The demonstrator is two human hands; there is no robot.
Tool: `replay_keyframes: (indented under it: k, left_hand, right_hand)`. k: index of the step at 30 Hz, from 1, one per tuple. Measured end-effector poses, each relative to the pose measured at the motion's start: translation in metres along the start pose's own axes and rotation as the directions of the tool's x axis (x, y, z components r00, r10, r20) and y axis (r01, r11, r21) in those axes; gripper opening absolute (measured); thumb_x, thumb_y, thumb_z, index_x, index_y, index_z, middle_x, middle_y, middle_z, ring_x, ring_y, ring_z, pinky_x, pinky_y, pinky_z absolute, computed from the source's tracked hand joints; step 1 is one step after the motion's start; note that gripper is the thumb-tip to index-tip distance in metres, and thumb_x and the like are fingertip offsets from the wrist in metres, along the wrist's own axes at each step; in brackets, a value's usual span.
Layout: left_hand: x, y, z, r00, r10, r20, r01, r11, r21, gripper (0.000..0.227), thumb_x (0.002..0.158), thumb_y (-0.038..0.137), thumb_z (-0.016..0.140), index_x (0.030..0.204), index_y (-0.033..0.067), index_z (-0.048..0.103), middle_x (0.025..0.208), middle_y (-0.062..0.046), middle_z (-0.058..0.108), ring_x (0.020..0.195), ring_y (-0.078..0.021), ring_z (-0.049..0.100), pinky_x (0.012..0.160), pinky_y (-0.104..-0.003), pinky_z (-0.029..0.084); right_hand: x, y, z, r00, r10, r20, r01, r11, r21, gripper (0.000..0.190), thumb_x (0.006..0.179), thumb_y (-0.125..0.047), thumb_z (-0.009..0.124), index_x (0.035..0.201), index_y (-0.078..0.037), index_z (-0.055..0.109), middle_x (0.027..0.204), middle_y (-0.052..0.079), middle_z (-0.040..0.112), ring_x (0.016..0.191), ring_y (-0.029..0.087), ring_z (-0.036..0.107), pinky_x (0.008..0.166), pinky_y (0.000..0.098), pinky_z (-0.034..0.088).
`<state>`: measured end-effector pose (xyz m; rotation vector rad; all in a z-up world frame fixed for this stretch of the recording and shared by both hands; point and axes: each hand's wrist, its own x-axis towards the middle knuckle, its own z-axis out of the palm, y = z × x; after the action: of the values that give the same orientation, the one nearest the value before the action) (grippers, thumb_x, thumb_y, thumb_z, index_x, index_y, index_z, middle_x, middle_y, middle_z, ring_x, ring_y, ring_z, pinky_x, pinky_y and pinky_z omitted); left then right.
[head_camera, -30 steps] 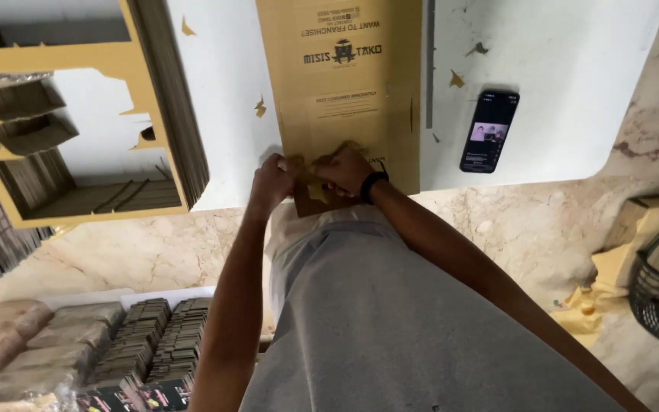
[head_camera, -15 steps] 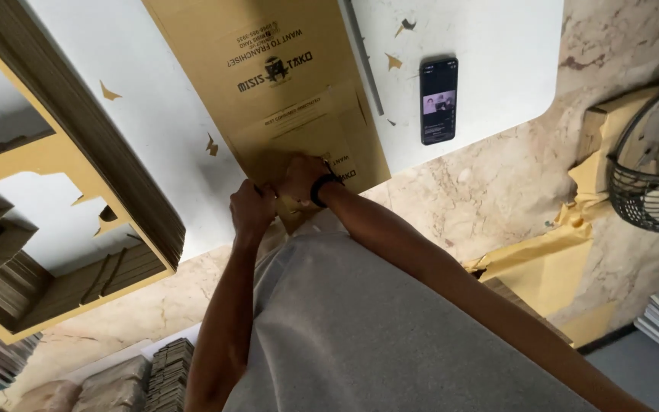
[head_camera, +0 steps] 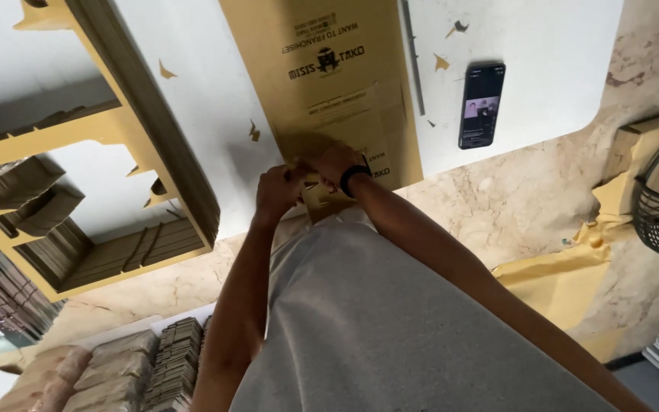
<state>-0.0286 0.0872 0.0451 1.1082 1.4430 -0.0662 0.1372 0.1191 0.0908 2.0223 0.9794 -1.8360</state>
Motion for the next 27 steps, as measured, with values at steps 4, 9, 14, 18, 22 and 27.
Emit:
replay_keyframes:
  k: [4,9,14,18,22,27]
  left_hand:
    - [0.001,0.011,0.007,0.999,0.042,-0.013,-0.040,0.986,0.161,0.033,0.093,0.030,0.055,0.077,0.0027,0.064,0.062,-0.021,0.064,0.061,-0.0315,0.069,0.055,-0.046,0.051]
    - [-0.002,0.012,0.002,0.991,0.129,-0.045,-0.116,0.969,0.219,0.032,0.094,0.028,0.056,0.068,0.0102,0.059,0.053,-0.009,0.059,0.051,-0.0186,0.059,0.051,-0.038,0.048]
    - [-0.005,0.024,-0.014,0.994,-0.066,0.092,0.054,0.990,0.130,0.042,0.089,0.042,0.053,0.057,0.0143,0.059,0.048,-0.008,0.060,0.046,-0.0175,0.056,0.049,-0.035,0.046]
    - [0.020,0.004,-0.007,0.991,-0.095,0.090,0.067,0.960,0.274,0.047,0.093,0.045,0.046,0.062,0.0141,0.063,0.051,-0.008,0.062,0.049,-0.0169,0.055,0.050,-0.034,0.047]
    - [0.015,0.025,-0.003,0.981,-0.056,0.185,-0.035,0.890,0.455,0.046,0.090,0.043,0.052,0.065,0.0071,0.066,0.055,-0.013,0.062,0.056,-0.0177,0.058,0.051,-0.036,0.046]
    - [0.028,-0.001,0.030,0.999,-0.032,0.022,0.011,0.781,0.624,0.039,0.093,0.029,0.056,0.059,0.0105,0.064,0.051,-0.010,0.058,0.050,-0.0169,0.059,0.048,-0.030,0.047]
  right_hand:
    - [0.028,0.008,0.011,0.999,-0.030,0.045,0.043,0.951,-0.307,0.054,0.101,-0.046,0.056,0.065,-0.008,0.071,0.064,0.010,0.071,0.066,0.022,0.072,0.070,0.0367,0.061]
    - [0.009,0.012,0.014,0.995,0.002,-0.104,-0.004,1.000,-0.021,0.063,0.093,-0.065,0.058,0.077,-0.006,0.075,0.077,0.015,0.075,0.087,0.033,0.075,0.081,0.0455,0.059]
    - [0.050,0.056,0.015,0.997,-0.056,0.048,0.065,0.971,-0.231,0.057,0.077,-0.072,0.066,0.053,-0.021,0.065,0.055,0.000,0.065,0.060,0.020,0.067,0.067,0.0341,0.054]
    - [0.064,0.068,0.019,0.991,-0.108,0.075,0.127,0.932,-0.341,0.066,0.067,-0.083,0.072,0.049,-0.020,0.062,0.051,0.001,0.062,0.054,0.020,0.064,0.066,0.0354,0.055]
    - [0.047,0.047,0.008,0.999,-0.028,0.047,0.044,0.917,-0.396,0.060,0.070,-0.076,0.073,0.043,-0.025,0.057,0.044,-0.007,0.056,0.048,0.015,0.061,0.059,0.0320,0.053]
    - [0.056,0.062,0.019,0.994,-0.111,-0.002,0.103,0.928,-0.357,0.032,0.079,-0.037,0.062,0.052,-0.021,0.070,0.052,0.000,0.064,0.062,0.029,0.072,0.067,0.0400,0.057]
